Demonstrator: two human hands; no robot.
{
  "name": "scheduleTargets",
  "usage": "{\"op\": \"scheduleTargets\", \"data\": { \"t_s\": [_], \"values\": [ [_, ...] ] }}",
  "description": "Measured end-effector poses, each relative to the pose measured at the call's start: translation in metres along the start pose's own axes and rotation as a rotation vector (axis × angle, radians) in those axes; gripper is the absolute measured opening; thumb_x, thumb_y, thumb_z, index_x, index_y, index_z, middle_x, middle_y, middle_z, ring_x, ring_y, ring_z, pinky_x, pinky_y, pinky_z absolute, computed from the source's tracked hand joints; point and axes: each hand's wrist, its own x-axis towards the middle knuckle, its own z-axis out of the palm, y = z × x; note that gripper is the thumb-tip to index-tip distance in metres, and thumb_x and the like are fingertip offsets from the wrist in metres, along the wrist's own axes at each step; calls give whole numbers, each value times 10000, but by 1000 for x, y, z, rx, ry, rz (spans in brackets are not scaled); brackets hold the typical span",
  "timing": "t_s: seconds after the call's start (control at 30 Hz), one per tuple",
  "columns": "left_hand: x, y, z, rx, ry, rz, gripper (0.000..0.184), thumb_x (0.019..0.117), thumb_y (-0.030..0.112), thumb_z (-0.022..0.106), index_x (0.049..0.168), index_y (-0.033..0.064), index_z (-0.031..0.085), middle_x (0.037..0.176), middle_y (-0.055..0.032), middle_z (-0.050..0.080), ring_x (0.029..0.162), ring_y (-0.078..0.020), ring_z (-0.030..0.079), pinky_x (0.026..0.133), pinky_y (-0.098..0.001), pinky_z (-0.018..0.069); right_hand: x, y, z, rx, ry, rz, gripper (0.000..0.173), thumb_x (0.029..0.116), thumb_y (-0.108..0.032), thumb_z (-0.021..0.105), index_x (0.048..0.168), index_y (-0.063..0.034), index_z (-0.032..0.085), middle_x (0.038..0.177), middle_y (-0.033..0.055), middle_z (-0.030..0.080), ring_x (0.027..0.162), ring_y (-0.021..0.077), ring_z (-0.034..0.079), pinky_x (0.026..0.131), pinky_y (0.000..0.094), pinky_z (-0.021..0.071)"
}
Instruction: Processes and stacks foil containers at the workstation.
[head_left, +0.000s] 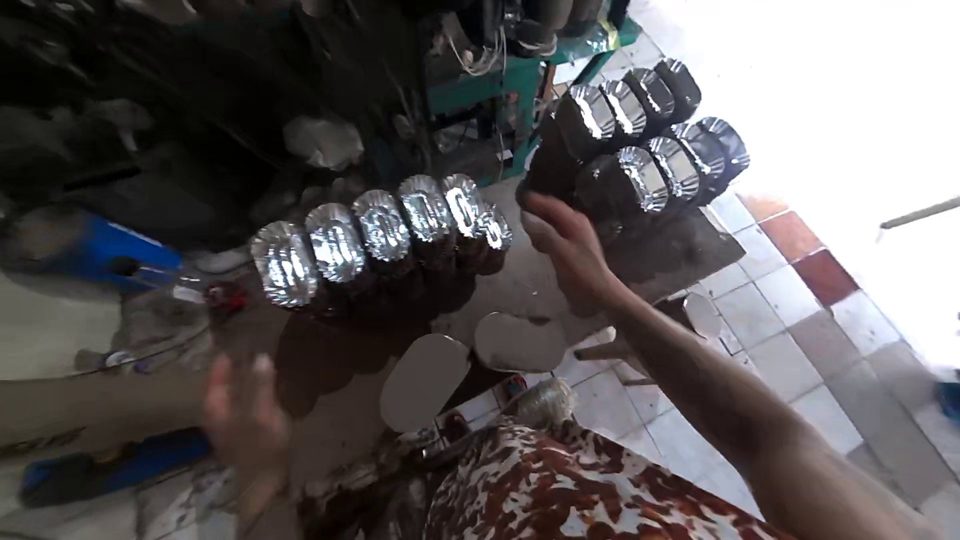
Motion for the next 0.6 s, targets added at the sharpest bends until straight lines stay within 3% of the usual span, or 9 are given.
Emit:
{"op": "scheduleTargets", "data": {
  "t_s": [0.07,0.13,0.2,0.27,0.3,0.33,0.4,0.5,0.6],
  "values": [
    [-72,-18,1,196,-45,-92,546,1027,200,550,1439,-137,430,1381,-270,559,1223,-166,592,1050,-323,493,-101,71,-29,-46,169,84,284,1059,-248,502,1142,-44,681,1002,63,693,850,133,658,762,356,580],
    [-151,-42,15,350,-158,-331,449,1020,140,558,1370,-135,502,1271,-295,609,1153,-247,627,1003,-415,521,-202,148,-34,-65,266,481,305,1049,-162,495,1079,70,691,992,144,716,922,173,683,877,380,573],
    [-215,-56,33,411,-320,-557,367,1008,113,584,1287,-126,581,1177,-313,654,1092,-355,658,978,-532,521,-269,210,-21,61,297,941,418,1076,-203,491,1314,133,564,1248,279,629,1115,296,630,985,447,513],
    [-242,-51,56,388,-524,-680,371,1006,105,590,1306,-113,586,1150,-310,668,1066,-380,669,969,-553,523,-286,256,2,288,248,1210,570,1090,-308,491,1524,46,383,1534,272,438,1381,372,477,1120,547,416],
    [-244,-44,68,367,-623,-703,390,1005,116,599,1333,-94,581,1189,-299,664,1106,-373,663,999,-543,514,-279,269,16,409,216,1296,564,1095,-352,475,1530,-4,388,1540,233,438,1384,353,464,1115,556,405],
    [-242,-35,78,358,-721,-696,420,1012,140,612,1369,-77,569,1261,-284,651,1180,-355,647,1054,-516,496,-267,274,31,521,161,1372,526,1100,-406,426,1494,-58,445,1472,180,514,1315,308,528,1066,535,461],
    [-235,-15,88,373,-901,-611,459,1035,173,586,1426,-62,528,1393,-261,592,1316,-327,576,1149,-467,429,-244,267,57,675,49,1435,553,1093,-471,241,1265,-62,573,1080,154,657,929,266,649,768,484,553],
    [-218,11,82,575,-1076,-346,409,1067,213,518,1385,-36,583,1357,-256,613,1285,-374,589,1118,-525,440,-238,248,56,817,-43,1407,549,1105,-444,190,1186,-61,576,953,126,652,835,236,646,725,441,553],
    [-215,15,67,512,-914,-409,511,1038,318,574,1431,-7,543,1422,-236,567,1329,-350,549,1137,-522,422,-241,165,55,717,-153,1291,463,1109,-363,247,1190,-56,584,951,105,661,821,203,651,711,402,555]
  ]
}}
